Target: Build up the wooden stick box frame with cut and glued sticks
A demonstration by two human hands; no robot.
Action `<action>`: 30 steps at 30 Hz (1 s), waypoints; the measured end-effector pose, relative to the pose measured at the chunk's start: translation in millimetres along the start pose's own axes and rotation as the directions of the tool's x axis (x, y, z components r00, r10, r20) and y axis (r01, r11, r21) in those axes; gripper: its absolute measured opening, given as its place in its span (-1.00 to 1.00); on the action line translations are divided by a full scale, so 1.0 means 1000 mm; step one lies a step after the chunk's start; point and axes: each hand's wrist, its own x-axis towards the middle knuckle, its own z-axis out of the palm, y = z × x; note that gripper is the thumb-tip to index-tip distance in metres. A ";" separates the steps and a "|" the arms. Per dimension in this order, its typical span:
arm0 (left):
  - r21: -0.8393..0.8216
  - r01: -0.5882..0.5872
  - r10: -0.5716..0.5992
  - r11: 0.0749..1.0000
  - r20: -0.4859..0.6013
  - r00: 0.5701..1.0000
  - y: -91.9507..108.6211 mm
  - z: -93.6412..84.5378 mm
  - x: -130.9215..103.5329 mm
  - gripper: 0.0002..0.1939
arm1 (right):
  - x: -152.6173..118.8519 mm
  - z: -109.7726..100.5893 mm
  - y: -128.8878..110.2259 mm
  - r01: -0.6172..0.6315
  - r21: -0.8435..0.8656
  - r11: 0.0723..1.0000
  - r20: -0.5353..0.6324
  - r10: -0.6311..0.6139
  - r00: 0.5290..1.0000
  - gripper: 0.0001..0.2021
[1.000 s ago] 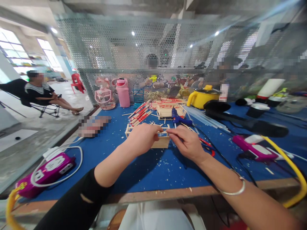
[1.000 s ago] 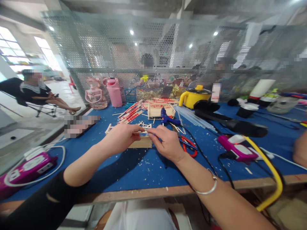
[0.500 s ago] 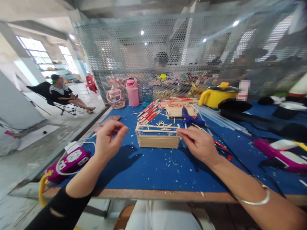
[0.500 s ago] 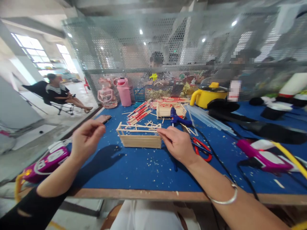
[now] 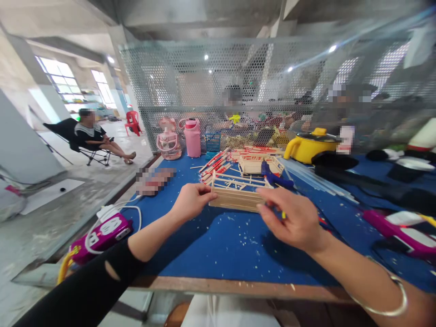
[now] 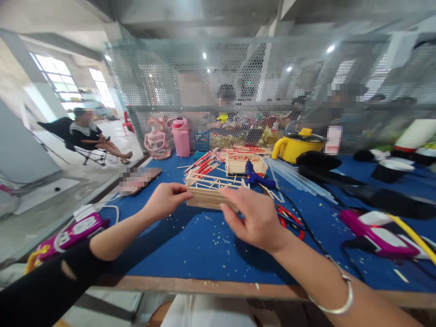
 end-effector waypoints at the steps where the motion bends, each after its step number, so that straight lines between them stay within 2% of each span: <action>1: -0.016 -0.008 0.008 1.000 0.010 1.000 0.001 0.001 0.003 -0.69 | 0.006 0.002 -0.006 0.077 0.046 0.996 0.057 -0.079 0.995 -0.71; 2: -0.034 -0.015 0.016 0.999 0.019 1.000 0.001 0.003 0.005 -0.67 | 0.012 0.005 -0.012 0.111 0.078 0.991 0.109 -0.120 0.987 -0.75; 4: -0.070 -0.021 0.023 0.997 0.036 0.999 -0.001 0.005 0.006 -0.64 | 0.019 0.017 -0.019 0.121 0.085 0.989 0.129 -0.132 0.983 -0.75; 9: -0.114 0.005 0.004 0.993 0.079 0.997 -0.013 0.009 -0.003 -0.67 | 0.014 0.044 -0.020 0.058 0.001 0.998 0.129 -0.058 0.990 -0.68; 12: -0.119 0.012 -0.003 0.993 0.075 0.997 -0.017 0.012 -0.005 -0.71 | 0.007 0.047 -0.019 0.023 -0.045 0.999 0.175 -0.015 0.985 -0.66; 19: -0.137 0.008 0.004 0.990 0.088 0.996 -0.017 0.016 -0.006 -0.72 | 0.002 0.050 -0.022 0.033 -0.071 0.997 0.240 -0.015 0.971 -0.65; 24: -0.132 0.025 -0.011 0.991 0.100 0.995 -0.018 0.016 -0.006 -0.73 | 0.002 0.055 -0.019 -0.022 -0.133 0.991 0.335 0.066 0.940 -0.63; 30: -0.127 0.025 -0.011 0.992 0.103 0.995 -0.020 0.017 -0.006 -0.75 | 0.000 0.057 -0.016 -0.047 -0.114 0.992 0.380 0.087 0.921 -0.61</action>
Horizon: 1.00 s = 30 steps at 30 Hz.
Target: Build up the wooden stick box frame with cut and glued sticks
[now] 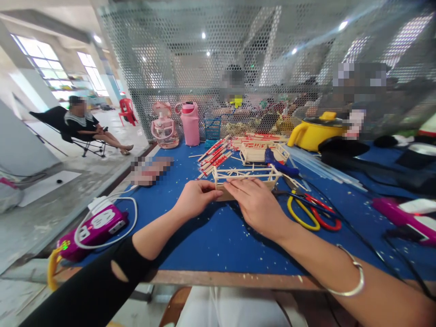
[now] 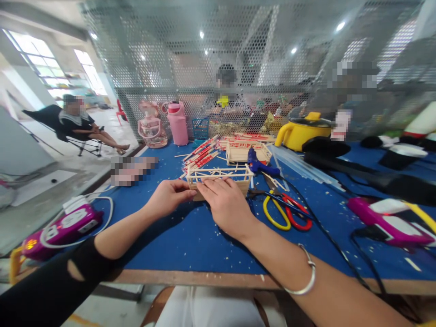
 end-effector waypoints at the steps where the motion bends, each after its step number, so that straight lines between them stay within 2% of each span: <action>1: -0.002 0.001 -0.001 1.000 0.001 1.000 -0.001 0.000 0.000 -0.75 | 0.000 0.000 0.000 0.001 0.005 1.000 0.000 -0.001 1.000 -0.61; 30: -0.039 0.000 0.000 0.999 0.002 1.000 -0.003 0.002 0.000 -0.71 | -0.003 0.002 -0.001 -0.016 0.031 0.999 0.006 0.015 1.000 -0.61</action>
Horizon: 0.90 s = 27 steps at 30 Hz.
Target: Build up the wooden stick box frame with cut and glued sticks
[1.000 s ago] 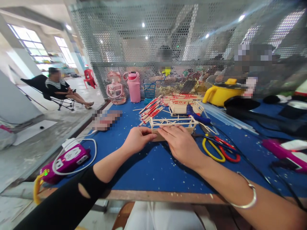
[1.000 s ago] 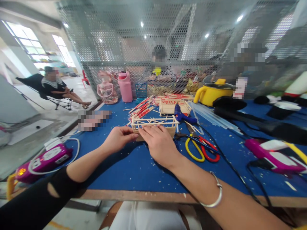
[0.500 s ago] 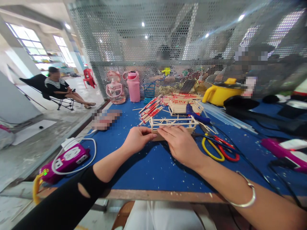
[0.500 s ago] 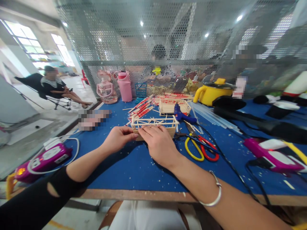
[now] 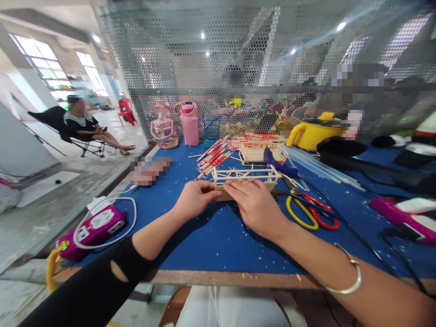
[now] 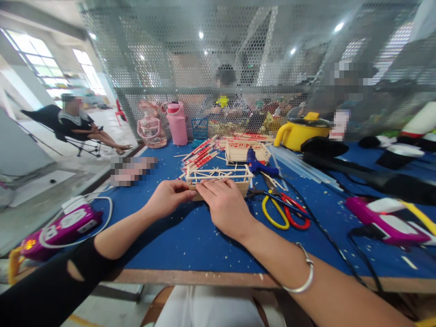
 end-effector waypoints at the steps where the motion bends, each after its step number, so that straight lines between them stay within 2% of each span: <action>1: -0.003 -0.001 0.001 1.000 0.003 1.000 0.000 0.000 0.000 -0.71 | 0.000 0.000 0.000 0.000 0.001 1.000 0.002 0.000 1.000 -0.61; 11: -0.044 -0.003 0.003 0.999 -0.001 1.000 0.002 0.001 -0.001 -0.74 | -0.001 -0.002 -0.001 -0.009 0.002 1.000 -0.003 0.009 1.000 -0.61; 14: -0.083 -0.001 -0.001 0.997 -0.024 1.000 0.005 -0.002 0.000 -0.71 | -0.002 -0.009 -0.006 0.086 0.008 0.996 -0.121 -0.085 0.989 -0.60; 16: -0.115 0.004 -0.010 0.993 -0.046 0.999 0.008 -0.006 0.000 -0.67 | -0.003 -0.016 -0.008 0.193 0.030 0.981 -0.237 -0.180 0.955 -0.59; 18: -0.148 0.014 -0.024 0.989 -0.064 0.998 0.012 -0.011 0.001 -0.64 | -0.005 -0.023 -0.006 0.231 0.059 0.971 -0.354 -0.196 0.915 -0.57; 20: -0.184 0.025 -0.040 0.983 -0.074 0.996 0.015 -0.015 0.001 -0.60 | -0.007 -0.027 0.001 0.158 0.090 0.983 -0.477 -0.096 0.874 -0.56; 22: -0.222 0.035 -0.054 0.974 -0.078 0.996 0.017 -0.017 0.001 -0.58 | -0.008 -0.028 0.013 0.036 0.161 0.986 -0.594 0.068 0.802 -0.57; 24: -0.256 0.047 -0.070 0.966 -0.081 0.994 0.018 -0.019 0.001 -0.55 | -0.009 -0.027 0.027 -0.068 0.256 0.964 -0.646 0.223 0.730 -0.58; 25: -0.270 0.052 -0.078 0.961 -0.084 0.993 0.017 -0.019 0.002 -0.54 | -0.010 -0.026 0.032 -0.104 0.285 0.953 -0.649 0.271 0.710 -0.60; 27: -0.292 0.060 -0.089 0.954 -0.087 0.992 0.016 -0.019 0.002 -0.52 | -0.010 -0.025 0.041 -0.144 0.276 0.950 -0.641 0.294 0.709 -0.66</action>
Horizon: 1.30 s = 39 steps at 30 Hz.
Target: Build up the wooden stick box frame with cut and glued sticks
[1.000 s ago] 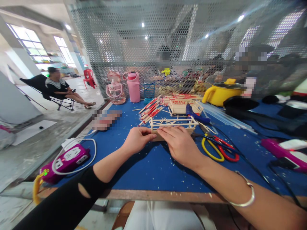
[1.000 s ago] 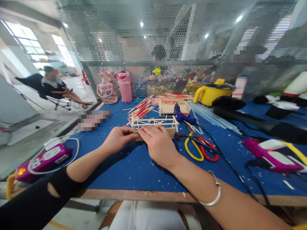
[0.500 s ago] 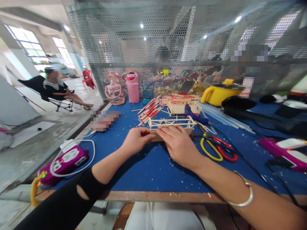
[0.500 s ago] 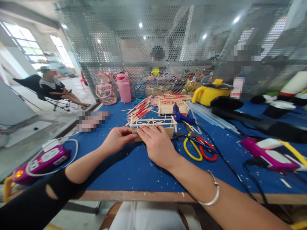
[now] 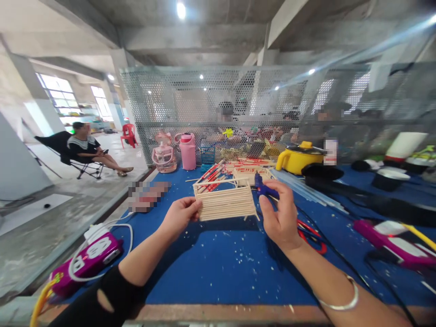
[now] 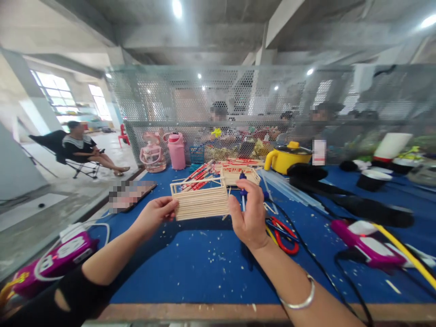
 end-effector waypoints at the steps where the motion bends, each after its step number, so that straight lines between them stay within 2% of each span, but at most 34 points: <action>1: -0.009 0.002 -0.002 1.000 -0.001 1.000 -0.001 0.000 0.000 -0.52 | 0.001 0.000 0.002 0.014 -0.026 1.000 0.015 -0.014 1.000 -0.70; 6: -0.024 -0.005 0.005 1.000 -0.001 1.000 -0.004 -0.002 0.002 -0.55 | 0.004 -0.001 0.001 0.070 -0.146 0.987 0.104 -0.055 0.993 -0.79; 11: -0.010 -0.008 0.008 1.000 -0.012 1.000 -0.005 -0.004 0.002 -0.56 | 0.004 0.002 0.003 0.086 -0.245 0.966 0.177 -0.043 0.983 -0.74; 17: 0.025 -0.022 0.022 0.999 -0.026 0.999 -0.003 -0.003 0.002 -0.55 | 0.005 0.004 0.009 0.080 -0.288 0.954 0.241 -0.009 0.971 -0.71; 26: 0.091 -0.035 0.037 0.995 -0.027 0.999 -0.005 -0.004 0.002 -0.57 | 0.008 0.005 0.017 0.017 -0.213 0.977 0.316 0.052 0.947 -0.72; 33: 0.127 -0.037 0.040 0.991 -0.026 0.999 -0.006 -0.005 0.001 -0.61 | 0.006 0.008 0.030 -0.139 -0.097 0.986 0.370 0.166 0.914 -0.70; 39: 0.131 -0.032 0.035 0.991 -0.027 0.999 -0.006 -0.004 0.002 -0.60 | 0.007 0.008 0.032 -0.143 -0.087 0.986 0.394 0.166 0.904 -0.72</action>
